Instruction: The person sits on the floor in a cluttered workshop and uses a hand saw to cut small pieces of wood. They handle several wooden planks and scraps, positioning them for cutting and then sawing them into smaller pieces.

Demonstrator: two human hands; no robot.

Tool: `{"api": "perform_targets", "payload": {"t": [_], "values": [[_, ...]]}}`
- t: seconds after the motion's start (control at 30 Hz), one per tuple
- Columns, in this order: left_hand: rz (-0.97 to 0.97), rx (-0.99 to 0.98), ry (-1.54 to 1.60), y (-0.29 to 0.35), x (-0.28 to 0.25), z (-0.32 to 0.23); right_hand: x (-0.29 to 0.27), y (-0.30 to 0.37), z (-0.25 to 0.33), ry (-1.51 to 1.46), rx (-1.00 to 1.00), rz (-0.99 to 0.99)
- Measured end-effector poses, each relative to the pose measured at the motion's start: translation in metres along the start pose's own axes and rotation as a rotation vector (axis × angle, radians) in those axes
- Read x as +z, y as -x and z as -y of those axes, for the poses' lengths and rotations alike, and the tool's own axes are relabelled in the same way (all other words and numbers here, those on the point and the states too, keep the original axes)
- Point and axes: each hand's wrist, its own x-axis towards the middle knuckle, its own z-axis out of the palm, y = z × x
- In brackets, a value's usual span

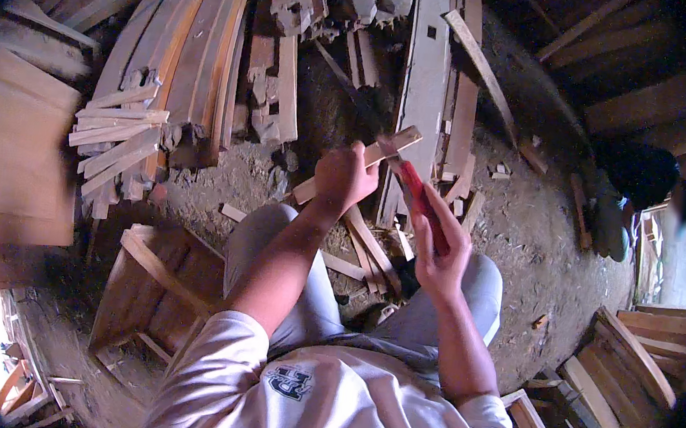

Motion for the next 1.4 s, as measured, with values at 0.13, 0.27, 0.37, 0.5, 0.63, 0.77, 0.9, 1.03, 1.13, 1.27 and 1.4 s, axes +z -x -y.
{"api": "perform_targets", "payload": {"t": [0.13,0.27,0.37,0.5,0.63,0.77,0.9,1.03,1.13,1.27,1.4], "values": [[-0.030,0.000,0.021,0.001,0.001,0.007,0.029,-0.016,-0.019,0.072,-0.088,-0.003],[0.091,-0.060,-0.017,0.004,0.002,0.022,0.042,-0.020,-0.031,0.085,-0.103,-0.032],[0.144,-0.083,-0.045,0.005,0.002,0.029,0.048,-0.021,-0.034,0.101,-0.089,-0.016],[0.171,-0.157,-0.039,0.007,0.003,0.031,0.052,-0.019,-0.025,0.070,0.009,0.021],[0.068,-0.156,-0.011,0.010,0.007,0.036,0.047,-0.013,-0.024,0.054,0.067,0.048],[0.004,-0.105,0.023,0.005,0.014,0.043,0.041,-0.005,-0.013,0.055,0.062,0.042],[0.057,0.012,-0.118,0.010,0.012,0.026,0.025,0.017,-0.013,0.095,0.092,0.012],[-0.014,-0.104,-0.115,0.004,0.020,0.051,-0.003,0.050,0.003,0.222,0.130,0.086],[-0.173,-0.008,-0.123,0.001,0.029,0.079,-0.023,0.068,0.037,0.309,0.098,0.090],[-0.017,-0.037,-0.068,0.003,0.022,0.064,-0.031,0.068,0.040,0.282,0.108,0.089],[-0.010,-0.098,-0.035,0.000,0.026,0.076,-0.027,0.037,0.030,0.210,0.195,0.025]]}}
